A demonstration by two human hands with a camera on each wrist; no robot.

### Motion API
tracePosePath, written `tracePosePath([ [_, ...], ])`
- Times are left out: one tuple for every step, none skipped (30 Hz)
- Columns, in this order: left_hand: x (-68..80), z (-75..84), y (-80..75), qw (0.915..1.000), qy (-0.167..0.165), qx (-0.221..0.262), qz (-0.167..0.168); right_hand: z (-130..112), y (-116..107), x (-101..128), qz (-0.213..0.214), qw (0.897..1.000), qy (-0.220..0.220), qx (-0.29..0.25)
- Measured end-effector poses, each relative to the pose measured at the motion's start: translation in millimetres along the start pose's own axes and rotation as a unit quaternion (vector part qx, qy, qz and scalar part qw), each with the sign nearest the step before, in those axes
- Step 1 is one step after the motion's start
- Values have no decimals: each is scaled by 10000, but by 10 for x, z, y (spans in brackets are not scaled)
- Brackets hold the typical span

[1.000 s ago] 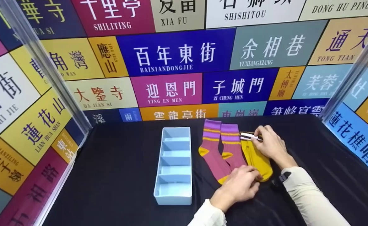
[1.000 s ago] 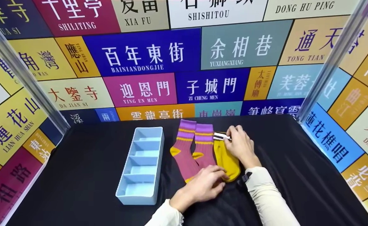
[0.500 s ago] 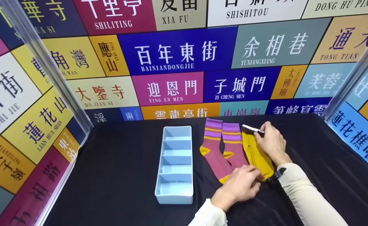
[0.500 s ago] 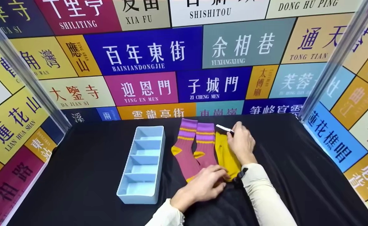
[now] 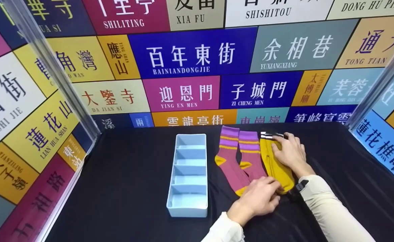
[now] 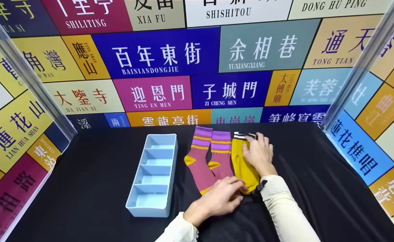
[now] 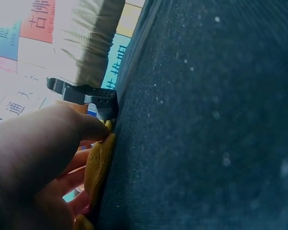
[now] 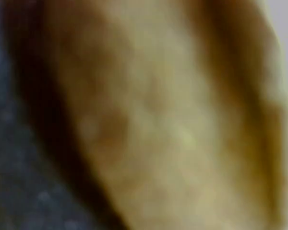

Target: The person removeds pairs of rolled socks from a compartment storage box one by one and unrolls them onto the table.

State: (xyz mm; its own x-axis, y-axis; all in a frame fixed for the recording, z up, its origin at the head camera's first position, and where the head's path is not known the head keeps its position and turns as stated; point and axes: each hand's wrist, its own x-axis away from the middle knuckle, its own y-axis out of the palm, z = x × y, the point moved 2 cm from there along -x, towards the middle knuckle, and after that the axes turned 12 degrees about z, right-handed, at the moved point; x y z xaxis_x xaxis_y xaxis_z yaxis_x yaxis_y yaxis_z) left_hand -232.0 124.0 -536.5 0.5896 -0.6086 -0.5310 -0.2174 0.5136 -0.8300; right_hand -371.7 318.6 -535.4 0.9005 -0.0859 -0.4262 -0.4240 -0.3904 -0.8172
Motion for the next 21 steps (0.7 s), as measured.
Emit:
tracePosePath([
  [0,2,1,10000,13,-14,2,8,1,0,-107,9999,38,43],
  [0,4,1,10000,19,-30,5,19,3,-1,-209,9997,95,77],
  [0,9,0,10000,21,-37,3,33,4,1,-298,9994,153,107],
  [1,11,2,10000,21,-43,3,47,4,2,-364,9990,236,129],
  [0,12,6,10000,29,-61,9,60,0,5,-399,9986,325,141],
  [0,12,10,10000,34,-77,21,73,-4,8,-399,9982,429,143],
  [0,12,11,10000,34,-86,30,84,-13,12,-361,9978,538,148],
  [0,13,12,9999,28,-87,41,95,-24,16,-292,9973,658,142],
  [-1,11,16,10000,22,-73,50,104,-39,21,-189,9967,773,140],
  [-1,9,19,10000,17,-68,57,112,-55,24,-82,9959,897,125],
  [-2,8,22,10000,4,-45,58,120,-72,29,5,9948,1013,93],
  [-3,4,23,10000,-17,-20,56,133,-85,32,70,9937,1117,67],
  [-2,0,26,10000,-46,15,49,146,-98,34,112,9927,1198,28],
  [-2,-5,28,9999,-80,58,37,165,-106,34,128,9918,1274,-30],
  [-1,-10,31,9999,-119,98,20,181,-114,36,121,9910,1328,-97],
  [1,-12,31,9998,-158,133,-1,197,-121,36,87,9901,1391,-185],
  [3,-15,32,9996,-205,182,-19,216,-128,34,65,9891,1448,-273],
  [7,-17,31,9994,-249,224,-39,236,-134,31,55,9882,1492,-351],
  [11,-18,29,9992,-294,275,-63,252,-145,29,58,9872,1537,-433],
  [16,-18,27,9988,-338,328,-92,276,-154,27,58,9860,1592,-494],
  [21,-16,22,9985,-381,373,-118,294,-166,28,70,9848,1652,-538],
])
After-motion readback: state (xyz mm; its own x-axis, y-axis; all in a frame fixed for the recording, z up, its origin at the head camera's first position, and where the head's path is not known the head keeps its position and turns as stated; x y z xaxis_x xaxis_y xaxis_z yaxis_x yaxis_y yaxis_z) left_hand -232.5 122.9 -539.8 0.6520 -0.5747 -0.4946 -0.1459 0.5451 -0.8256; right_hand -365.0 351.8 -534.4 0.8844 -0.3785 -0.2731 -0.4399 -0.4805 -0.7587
